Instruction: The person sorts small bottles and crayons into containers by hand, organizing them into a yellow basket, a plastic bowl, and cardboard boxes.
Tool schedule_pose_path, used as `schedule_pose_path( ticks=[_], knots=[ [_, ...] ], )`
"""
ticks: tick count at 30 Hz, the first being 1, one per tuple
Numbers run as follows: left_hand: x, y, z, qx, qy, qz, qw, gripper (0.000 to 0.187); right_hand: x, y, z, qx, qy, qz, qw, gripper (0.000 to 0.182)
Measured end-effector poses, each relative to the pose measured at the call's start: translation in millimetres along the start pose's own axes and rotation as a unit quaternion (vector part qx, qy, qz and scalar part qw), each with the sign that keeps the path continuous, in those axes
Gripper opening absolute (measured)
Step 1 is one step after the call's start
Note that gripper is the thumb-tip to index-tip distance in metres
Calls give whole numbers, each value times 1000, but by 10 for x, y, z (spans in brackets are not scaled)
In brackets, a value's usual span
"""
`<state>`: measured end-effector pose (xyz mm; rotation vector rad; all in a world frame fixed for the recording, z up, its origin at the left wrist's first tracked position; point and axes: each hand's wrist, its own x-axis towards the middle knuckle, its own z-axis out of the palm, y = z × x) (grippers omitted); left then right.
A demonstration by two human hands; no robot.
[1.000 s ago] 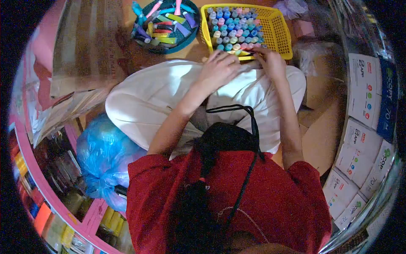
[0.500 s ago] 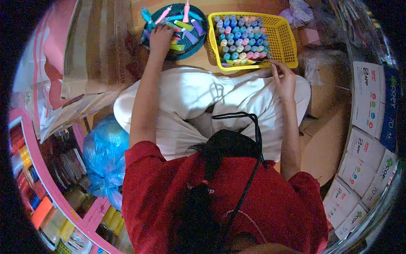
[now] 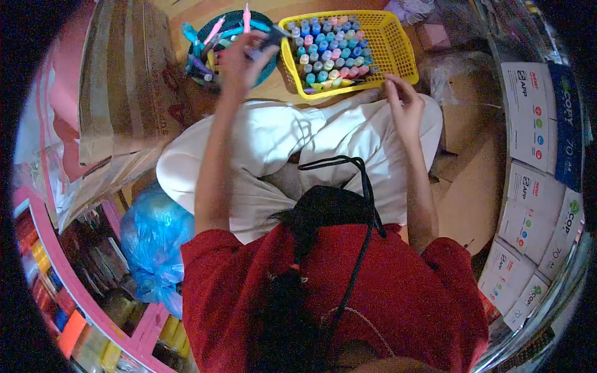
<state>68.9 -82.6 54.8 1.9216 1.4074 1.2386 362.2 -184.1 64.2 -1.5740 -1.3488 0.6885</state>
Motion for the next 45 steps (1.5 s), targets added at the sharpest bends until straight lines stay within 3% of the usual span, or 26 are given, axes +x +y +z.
schedule_pose_path(
  ticks=[2,3,4,5,9,10,12,15,22,31,34,45],
  knots=[
    [-241,246,311,-4,-30,90,996,28,-89,-117,64,31,-55,-4,998,25],
    [-340,494,374,-56,-99,72,991,26,-124,-140,92,27,-73,-12,997,26],
    [-457,593,523,-42,-81,118,989,27,-152,-160,115,23,-91,-21,995,27],
    [-531,661,646,-57,-115,109,986,29,-173,-175,129,19,-109,-30,993,28],
    [-648,764,899,-66,-80,132,986,26,-199,-73,74,72,-125,44,989,27],
    [-660,733,946,-65,-61,149,985,25,-165,-51,33,47,-106,15,993,27],
    [-686,655,977,-40,-69,151,985,22,-47,1,-68,-5,-69,-40,997,28],
    [-783,452,1016,-4,-77,147,986,14,199,57,-251,-141,-27,-43,989,27],
    [-773,428,955,19,-101,140,985,11,493,363,-233,-289,-119,-74,947,25],
    [-803,393,992,13,-121,156,980,12,508,456,-89,-333,-194,-72,920,21],
    [-804,388,988,15,-120,162,979,12,533,500,-54,-317,-193,-147,917,18],
    [-808,390,981,17,-132,162,978,12,466,396,-11,-333,-158,-121,922,17]
  ],
)
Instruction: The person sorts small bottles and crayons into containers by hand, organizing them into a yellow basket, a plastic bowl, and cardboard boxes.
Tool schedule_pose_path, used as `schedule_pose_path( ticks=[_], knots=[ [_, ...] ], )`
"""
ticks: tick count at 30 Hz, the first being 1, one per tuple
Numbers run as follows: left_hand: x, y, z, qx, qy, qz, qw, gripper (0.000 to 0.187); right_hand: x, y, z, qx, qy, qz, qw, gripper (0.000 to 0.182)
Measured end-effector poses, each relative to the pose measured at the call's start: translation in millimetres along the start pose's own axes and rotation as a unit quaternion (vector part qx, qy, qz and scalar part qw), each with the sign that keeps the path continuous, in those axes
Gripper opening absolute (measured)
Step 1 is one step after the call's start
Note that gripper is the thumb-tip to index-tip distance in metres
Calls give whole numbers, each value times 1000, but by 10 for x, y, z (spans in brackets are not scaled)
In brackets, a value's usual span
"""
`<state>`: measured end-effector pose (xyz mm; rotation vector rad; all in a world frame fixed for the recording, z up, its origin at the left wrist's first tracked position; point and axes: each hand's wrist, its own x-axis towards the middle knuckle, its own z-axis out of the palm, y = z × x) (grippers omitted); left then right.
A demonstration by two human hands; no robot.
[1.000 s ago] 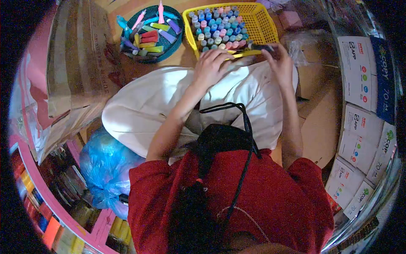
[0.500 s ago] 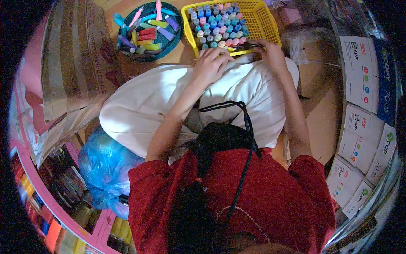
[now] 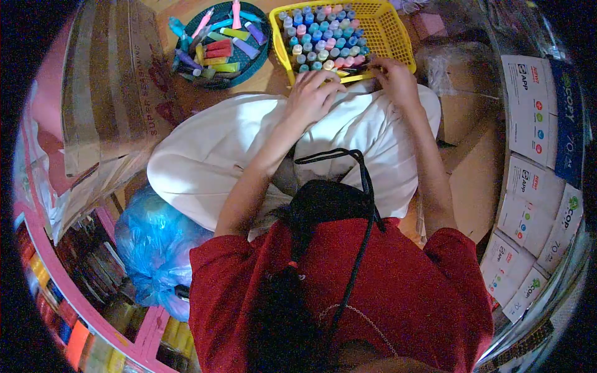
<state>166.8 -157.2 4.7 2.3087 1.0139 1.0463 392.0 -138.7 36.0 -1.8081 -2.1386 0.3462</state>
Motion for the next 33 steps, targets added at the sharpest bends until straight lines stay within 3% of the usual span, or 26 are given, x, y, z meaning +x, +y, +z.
schedule_pose_path(
  ticks=[4,7,10,19,28,33],
  knots=[
    [-19,-43,24,0,2,8,1000,16,68,159,-32,20,13,77,997,23],
    [-19,-42,29,-3,3,7,1000,16,113,372,55,39,23,53,998,28],
    [-14,-33,20,-3,0,5,1000,16,207,578,219,17,-73,74,994,29],
    [-9,-41,14,-10,-4,1,1000,15,416,650,411,-16,-146,14,989,34],
    [-12,-53,24,-9,-9,-1,1000,16,446,640,423,58,-179,66,980,35],
    [-8,-58,43,-14,6,3,1000,14,540,947,666,-2,-191,50,980,37]
  ],
)
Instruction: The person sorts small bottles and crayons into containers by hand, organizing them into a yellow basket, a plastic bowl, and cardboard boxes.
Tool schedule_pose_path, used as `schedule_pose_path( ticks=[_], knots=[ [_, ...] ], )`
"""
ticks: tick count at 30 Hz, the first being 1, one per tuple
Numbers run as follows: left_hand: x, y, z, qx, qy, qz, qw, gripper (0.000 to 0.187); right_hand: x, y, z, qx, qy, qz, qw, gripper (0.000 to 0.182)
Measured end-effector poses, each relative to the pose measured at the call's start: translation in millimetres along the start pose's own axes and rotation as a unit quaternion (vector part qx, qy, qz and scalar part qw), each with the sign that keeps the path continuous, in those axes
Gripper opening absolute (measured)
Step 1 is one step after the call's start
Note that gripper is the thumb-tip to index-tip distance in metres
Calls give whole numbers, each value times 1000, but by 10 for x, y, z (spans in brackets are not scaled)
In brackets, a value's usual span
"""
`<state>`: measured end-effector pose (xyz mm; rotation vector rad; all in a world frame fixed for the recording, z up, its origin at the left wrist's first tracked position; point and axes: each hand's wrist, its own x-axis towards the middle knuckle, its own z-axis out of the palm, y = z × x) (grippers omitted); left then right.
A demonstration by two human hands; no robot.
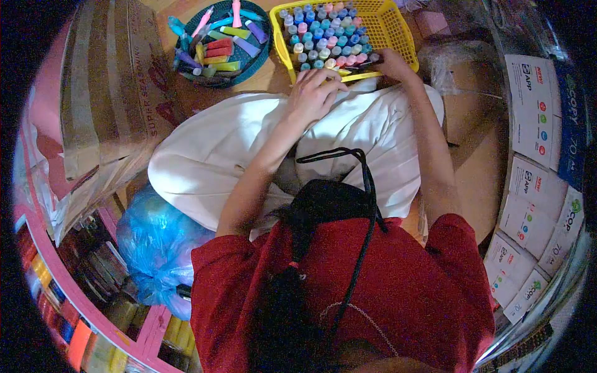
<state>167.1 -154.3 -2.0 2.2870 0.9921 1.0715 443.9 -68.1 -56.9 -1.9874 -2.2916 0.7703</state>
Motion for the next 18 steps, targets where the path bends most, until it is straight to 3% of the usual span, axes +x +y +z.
schedule_pose_path(
  ticks=[4,7,10,16,18],
  knots=[
    [-1,3,-5,5,-8,-2,1000,14,56,-102,-66,-21,-33,-9,999,39],
    [-9,-12,9,5,-5,0,1000,14,134,-95,-46,-58,-43,42,996,39],
    [-19,-22,30,12,-6,-7,1000,13,79,-168,-72,-66,-8,36,997,36],
    [-15,-23,31,14,-5,-1,1000,12,169,-34,27,-29,-39,61,997,40],
    [-14,-26,28,15,-2,4,1000,12,132,-30,26,-11,-13,8,1000,37]
  ],
)
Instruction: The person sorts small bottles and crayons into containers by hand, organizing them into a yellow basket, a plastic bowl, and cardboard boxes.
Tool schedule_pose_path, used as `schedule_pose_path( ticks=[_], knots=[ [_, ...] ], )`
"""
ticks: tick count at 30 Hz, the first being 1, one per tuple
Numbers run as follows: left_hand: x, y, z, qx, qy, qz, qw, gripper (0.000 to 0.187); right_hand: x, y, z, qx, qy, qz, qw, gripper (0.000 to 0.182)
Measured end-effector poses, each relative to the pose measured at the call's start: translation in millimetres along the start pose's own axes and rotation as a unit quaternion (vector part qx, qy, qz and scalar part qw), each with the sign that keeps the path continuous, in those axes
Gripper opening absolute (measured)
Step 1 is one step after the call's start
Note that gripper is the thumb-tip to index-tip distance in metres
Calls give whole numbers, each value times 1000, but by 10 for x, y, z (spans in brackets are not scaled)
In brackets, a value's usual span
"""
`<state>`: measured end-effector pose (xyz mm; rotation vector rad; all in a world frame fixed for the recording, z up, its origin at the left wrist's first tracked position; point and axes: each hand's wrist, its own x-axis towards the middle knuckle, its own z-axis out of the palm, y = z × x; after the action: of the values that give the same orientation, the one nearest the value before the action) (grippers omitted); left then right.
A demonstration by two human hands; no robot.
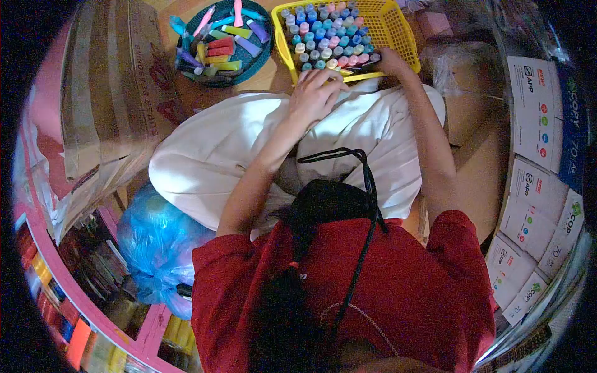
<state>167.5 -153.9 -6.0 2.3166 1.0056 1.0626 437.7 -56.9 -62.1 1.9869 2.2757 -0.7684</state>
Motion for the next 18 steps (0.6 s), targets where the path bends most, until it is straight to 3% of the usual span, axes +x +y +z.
schedule_pose_path(
  ticks=[1,10,18],
  knots=[
    [2,5,-5,-2,-1,-1,1000,12,-19,-8,-8,9,13,-27,1000,36],
    [-1,5,-4,-7,-6,-4,1000,12,49,41,85,-89,34,27,995,33],
    [7,4,-20,-12,-6,-3,1000,12,86,50,62,-55,-14,18,998,39]
  ],
)
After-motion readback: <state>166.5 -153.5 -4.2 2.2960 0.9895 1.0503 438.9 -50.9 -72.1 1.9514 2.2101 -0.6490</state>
